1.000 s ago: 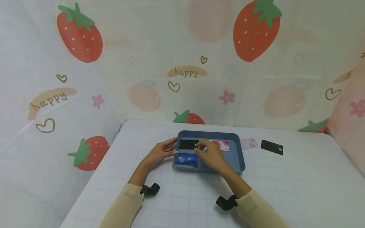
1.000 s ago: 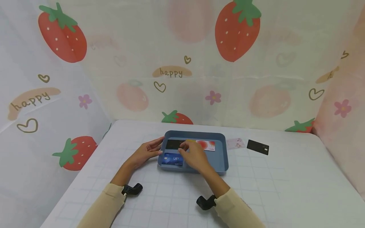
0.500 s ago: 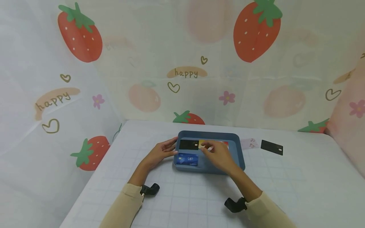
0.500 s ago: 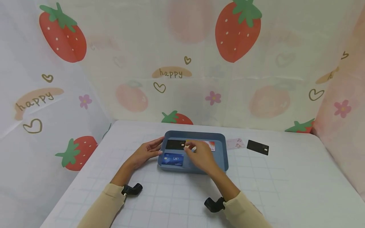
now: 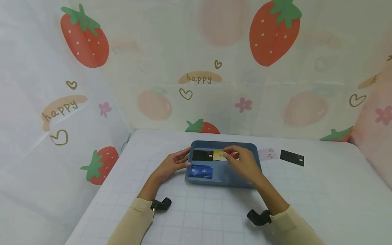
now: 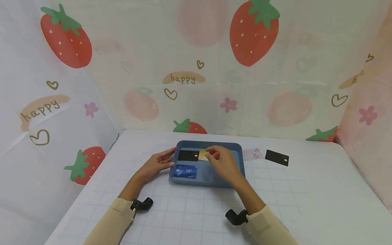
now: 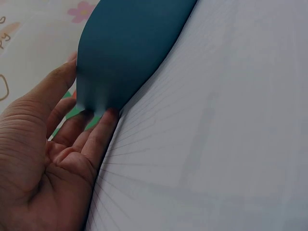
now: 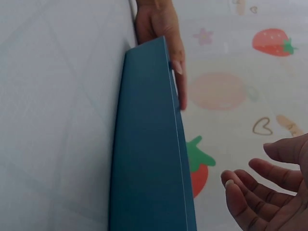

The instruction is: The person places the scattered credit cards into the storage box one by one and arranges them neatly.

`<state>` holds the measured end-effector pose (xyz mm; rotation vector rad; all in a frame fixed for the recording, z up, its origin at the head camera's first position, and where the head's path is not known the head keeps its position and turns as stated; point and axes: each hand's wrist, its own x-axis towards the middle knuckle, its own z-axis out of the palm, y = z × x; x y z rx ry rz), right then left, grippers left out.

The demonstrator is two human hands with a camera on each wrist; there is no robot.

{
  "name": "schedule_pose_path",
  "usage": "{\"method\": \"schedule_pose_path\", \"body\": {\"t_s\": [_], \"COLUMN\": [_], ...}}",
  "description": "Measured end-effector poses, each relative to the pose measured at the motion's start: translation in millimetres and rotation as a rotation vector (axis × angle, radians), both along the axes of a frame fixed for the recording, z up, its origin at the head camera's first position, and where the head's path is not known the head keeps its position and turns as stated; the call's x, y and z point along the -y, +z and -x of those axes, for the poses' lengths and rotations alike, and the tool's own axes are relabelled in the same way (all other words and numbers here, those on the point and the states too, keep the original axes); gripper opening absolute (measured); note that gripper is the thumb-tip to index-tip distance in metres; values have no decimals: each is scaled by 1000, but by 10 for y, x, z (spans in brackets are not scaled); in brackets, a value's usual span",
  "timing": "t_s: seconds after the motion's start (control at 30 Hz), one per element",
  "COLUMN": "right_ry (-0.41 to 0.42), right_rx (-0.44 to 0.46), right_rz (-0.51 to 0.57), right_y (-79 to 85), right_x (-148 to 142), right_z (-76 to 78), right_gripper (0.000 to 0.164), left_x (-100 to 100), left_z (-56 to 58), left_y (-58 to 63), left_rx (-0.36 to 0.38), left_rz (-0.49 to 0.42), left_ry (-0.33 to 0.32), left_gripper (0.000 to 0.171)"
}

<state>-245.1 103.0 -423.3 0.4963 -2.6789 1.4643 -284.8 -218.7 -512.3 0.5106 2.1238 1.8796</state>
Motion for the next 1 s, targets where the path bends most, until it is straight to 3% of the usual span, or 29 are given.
{"method": "schedule_pose_path", "body": {"t_s": [0.23,0.67,1.0], "right_ry": [4,-69,-153], "right_rx": [-39,-44,8], "right_rz": [10,2,-35], "right_y": [-6,29,74], "right_x": [-115,-426,-757], "right_z": [90,188,265], "right_gripper": [23,25,35], "left_x": [10,9,-22], "left_z": [-14,-39,-33], "left_y": [8,-5,-23], "left_rx": [-13,3,2], "left_rz": [5,27,19], "left_ry": [14,27,23], "left_gripper": [70,70,70]}}
